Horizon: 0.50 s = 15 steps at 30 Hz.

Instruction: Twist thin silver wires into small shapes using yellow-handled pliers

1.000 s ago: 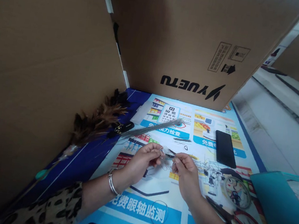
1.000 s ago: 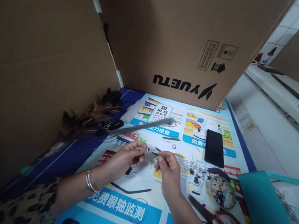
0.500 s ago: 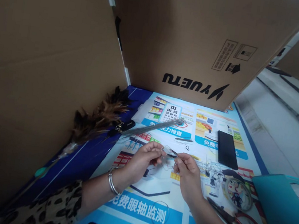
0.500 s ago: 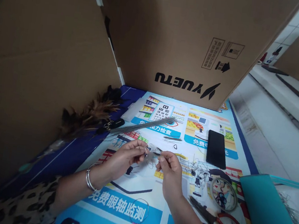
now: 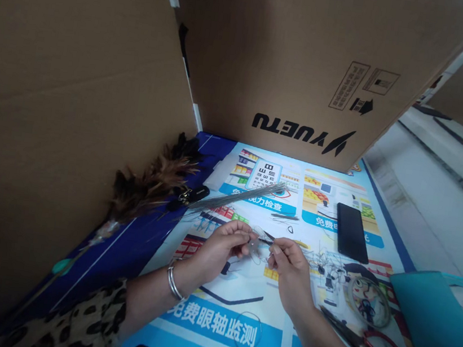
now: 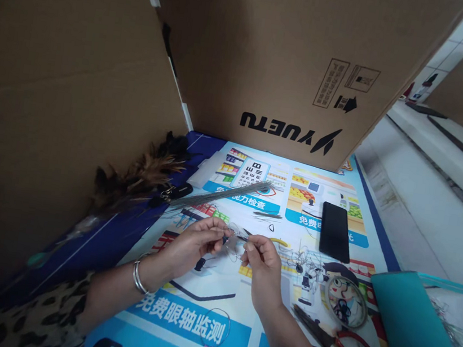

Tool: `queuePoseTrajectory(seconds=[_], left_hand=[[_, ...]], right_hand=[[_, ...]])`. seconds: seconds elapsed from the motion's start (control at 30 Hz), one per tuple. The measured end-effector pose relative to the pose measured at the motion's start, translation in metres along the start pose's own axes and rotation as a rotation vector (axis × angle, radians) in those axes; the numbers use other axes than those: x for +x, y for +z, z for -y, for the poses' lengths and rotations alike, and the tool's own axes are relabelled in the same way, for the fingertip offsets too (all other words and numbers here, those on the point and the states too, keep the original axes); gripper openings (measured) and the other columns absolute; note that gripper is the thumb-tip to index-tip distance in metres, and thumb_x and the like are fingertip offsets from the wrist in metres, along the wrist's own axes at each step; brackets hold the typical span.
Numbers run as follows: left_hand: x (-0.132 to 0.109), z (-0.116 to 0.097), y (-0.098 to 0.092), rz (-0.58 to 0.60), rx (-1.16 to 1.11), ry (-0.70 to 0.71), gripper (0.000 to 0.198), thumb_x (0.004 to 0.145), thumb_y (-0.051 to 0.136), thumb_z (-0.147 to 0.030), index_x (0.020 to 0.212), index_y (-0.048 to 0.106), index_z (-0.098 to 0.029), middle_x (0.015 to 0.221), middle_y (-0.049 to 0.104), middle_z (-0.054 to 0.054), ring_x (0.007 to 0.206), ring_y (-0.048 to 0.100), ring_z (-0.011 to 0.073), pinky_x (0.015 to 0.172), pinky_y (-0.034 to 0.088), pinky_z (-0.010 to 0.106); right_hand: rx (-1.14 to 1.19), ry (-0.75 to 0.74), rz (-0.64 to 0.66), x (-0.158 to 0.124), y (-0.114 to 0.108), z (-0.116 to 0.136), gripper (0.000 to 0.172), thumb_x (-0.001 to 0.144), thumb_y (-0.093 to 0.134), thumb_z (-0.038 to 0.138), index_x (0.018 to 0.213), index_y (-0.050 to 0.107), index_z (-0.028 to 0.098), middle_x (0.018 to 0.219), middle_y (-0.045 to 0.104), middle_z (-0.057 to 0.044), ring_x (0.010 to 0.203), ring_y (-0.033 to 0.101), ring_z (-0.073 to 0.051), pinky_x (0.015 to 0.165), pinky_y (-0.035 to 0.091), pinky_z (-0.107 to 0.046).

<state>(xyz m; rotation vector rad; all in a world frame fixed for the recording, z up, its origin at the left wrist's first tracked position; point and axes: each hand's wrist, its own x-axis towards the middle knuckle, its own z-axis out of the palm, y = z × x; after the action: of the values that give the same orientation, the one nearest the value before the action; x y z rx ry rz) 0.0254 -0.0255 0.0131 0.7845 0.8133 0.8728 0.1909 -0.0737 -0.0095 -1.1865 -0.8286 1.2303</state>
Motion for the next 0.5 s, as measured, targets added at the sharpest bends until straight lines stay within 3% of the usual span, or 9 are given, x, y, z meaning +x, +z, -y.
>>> queuePoseTrajectory(seconds=[0.5], left_hand=[[0.0016,0.0013,-0.0033,0.066,-0.044,-0.017,0.008,0.077,0.056,-0.018,0.084,0.056,-0.014,0.086,0.064,0.006,0.050,0.049,0.0054,0.049,0.036,0.019]], right_hand=[[0.002,-0.003,0.004,0.0003,-0.0003,-0.0019,0.013,0.080,0.061,0.027,0.092,0.058,0.022,0.076,0.057,0.001,0.060,0.050,-0.010,0.058,0.040,-0.025]])
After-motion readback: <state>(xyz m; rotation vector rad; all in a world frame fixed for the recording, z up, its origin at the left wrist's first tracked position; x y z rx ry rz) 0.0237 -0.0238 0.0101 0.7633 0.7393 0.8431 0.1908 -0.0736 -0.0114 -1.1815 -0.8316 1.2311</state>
